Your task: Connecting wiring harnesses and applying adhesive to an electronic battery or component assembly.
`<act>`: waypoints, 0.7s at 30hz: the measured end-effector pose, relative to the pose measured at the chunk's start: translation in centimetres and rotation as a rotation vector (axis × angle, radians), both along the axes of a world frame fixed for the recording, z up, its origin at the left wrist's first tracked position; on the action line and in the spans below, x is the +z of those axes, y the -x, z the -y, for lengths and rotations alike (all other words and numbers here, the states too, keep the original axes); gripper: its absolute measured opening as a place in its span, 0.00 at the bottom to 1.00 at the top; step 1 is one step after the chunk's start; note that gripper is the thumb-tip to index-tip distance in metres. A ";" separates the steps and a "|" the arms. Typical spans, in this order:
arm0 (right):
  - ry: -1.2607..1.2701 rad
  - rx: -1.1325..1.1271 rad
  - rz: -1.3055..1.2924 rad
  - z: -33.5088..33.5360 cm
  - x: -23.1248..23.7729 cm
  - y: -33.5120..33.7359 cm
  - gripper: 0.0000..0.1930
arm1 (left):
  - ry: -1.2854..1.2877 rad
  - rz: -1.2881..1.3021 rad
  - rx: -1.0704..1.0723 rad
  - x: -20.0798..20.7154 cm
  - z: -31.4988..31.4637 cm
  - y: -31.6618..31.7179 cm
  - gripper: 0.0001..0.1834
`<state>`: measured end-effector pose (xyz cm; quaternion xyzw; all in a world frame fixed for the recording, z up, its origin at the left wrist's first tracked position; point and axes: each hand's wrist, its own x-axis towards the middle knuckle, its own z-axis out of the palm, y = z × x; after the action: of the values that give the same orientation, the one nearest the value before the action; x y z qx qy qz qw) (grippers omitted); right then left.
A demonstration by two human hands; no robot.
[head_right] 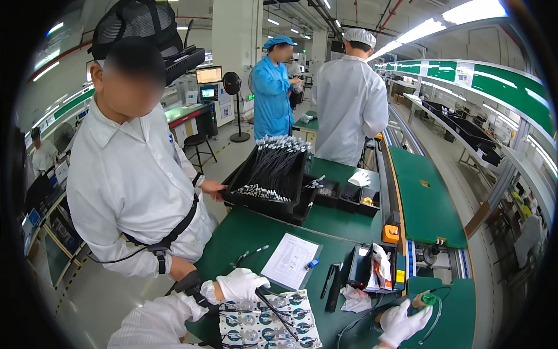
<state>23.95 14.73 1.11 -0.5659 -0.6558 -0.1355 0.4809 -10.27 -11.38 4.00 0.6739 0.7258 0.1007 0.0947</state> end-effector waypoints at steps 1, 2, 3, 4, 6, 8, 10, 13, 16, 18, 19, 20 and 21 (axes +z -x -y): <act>-0.212 -0.092 0.049 1.8 -0.1 0.6 0.26 | 0.001 -0.013 -0.006 0.5 0.1 -0.5 0.26; -0.028 0.163 -0.265 4.6 0.5 1.8 0.27 | -0.119 -0.187 0.004 0.9 -0.1 -1.0 0.20; 0.146 0.419 -0.580 6.6 1.2 2.5 0.29 | -0.246 -0.358 0.009 1.1 -0.3 -1.1 0.14; 0.236 0.585 -0.643 7.0 1.1 2.1 0.29 | -0.496 -0.357 -0.041 1.2 -0.2 -0.7 0.06; 0.221 0.656 -0.824 8.8 5.8 3.0 0.29 | -0.487 -0.434 0.060 1.9 0.8 -0.7 0.05; 0.163 0.795 -1.023 9.4 10.1 4.2 0.28 | -0.505 -0.510 0.181 3.5 4.0 -1.1 0.06; -0.037 0.753 -1.149 10.0 12.5 5.3 0.30 | -0.473 -0.570 0.298 5.7 7.1 -3.4 0.06; -0.404 0.656 -1.253 11.4 13.8 2.2 0.30 | -0.158 -0.682 0.328 9.6 9.3 -8.1 0.23; 0.354 2.477 -2.181 8.5 6.8 -4.5 0.16 | 0.013 -0.497 0.471 9.1 13.0 -8.7 0.24; -0.177 1.920 -1.814 9.0 9.1 -1.6 0.21 | -0.091 -0.199 0.371 6.9 14.2 -8.3 0.18; -0.528 1.335 -1.363 9.3 10.2 0.0 0.29 | -0.169 -0.044 0.376 5.5 14.4 -8.5 0.13; -0.488 1.306 -1.591 9.9 11.0 1.9 0.30 | -0.238 0.022 0.360 4.5 14.4 -8.5 0.11; -0.441 1.486 -1.596 9.4 11.2 3.9 0.24 | -0.298 0.088 0.345 3.8 14.8 -8.7 0.10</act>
<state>20.07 5.31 12.27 0.1408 -0.2957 0.4757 0.8164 -1.57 -26.18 7.75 0.5413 0.8026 0.2508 0.0073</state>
